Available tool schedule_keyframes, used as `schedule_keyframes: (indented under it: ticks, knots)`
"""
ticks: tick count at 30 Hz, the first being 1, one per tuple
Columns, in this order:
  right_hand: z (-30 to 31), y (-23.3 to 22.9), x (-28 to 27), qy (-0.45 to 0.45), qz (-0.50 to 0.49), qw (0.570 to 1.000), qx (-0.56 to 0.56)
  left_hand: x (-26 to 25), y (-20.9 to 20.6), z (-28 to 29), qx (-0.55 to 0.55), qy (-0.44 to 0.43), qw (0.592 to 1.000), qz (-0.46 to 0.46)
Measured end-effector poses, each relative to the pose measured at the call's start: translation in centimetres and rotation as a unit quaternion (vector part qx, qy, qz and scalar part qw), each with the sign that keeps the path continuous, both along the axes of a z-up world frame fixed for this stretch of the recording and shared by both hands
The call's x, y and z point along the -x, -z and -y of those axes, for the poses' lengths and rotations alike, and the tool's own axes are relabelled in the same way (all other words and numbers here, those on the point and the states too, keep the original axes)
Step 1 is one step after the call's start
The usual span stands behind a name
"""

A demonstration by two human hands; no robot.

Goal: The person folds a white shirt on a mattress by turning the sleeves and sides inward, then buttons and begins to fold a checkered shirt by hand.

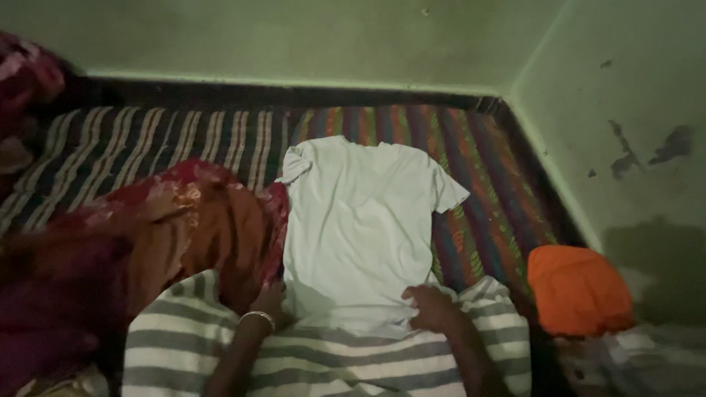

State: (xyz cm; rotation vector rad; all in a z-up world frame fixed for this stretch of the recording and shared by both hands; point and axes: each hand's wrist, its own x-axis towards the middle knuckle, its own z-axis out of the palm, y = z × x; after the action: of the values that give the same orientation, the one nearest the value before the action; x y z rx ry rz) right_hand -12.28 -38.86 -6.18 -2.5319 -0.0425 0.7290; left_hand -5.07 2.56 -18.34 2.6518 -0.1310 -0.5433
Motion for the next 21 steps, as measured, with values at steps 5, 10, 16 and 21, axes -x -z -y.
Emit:
schedule_keyframes:
  ticks: [5, 10, 16, 21]
  knots:
    - [1.0, -1.3, 1.2, -0.026, -0.005, 0.995, 0.095, -0.4, 2.0, -0.6, 0.025, -0.003, 0.999, -0.026]
    - [3.1, 1.3, -0.1, -0.100, 0.065, 0.987, 0.111, -1.3, -1.1, -1.0, 0.216, -0.023, 0.975, 0.043]
    - [6.0, 2.6, -2.2, 0.030, 0.103, 0.994, -0.019, -1.0, -7.1, -0.6, 0.304, -0.093, 0.947, -0.055]
    - [4.7, -3.3, -1.4, 0.218, 0.088, 0.923, -0.306, -1.6, -9.8, -1.4, 0.204, -0.008, 0.975, 0.090]
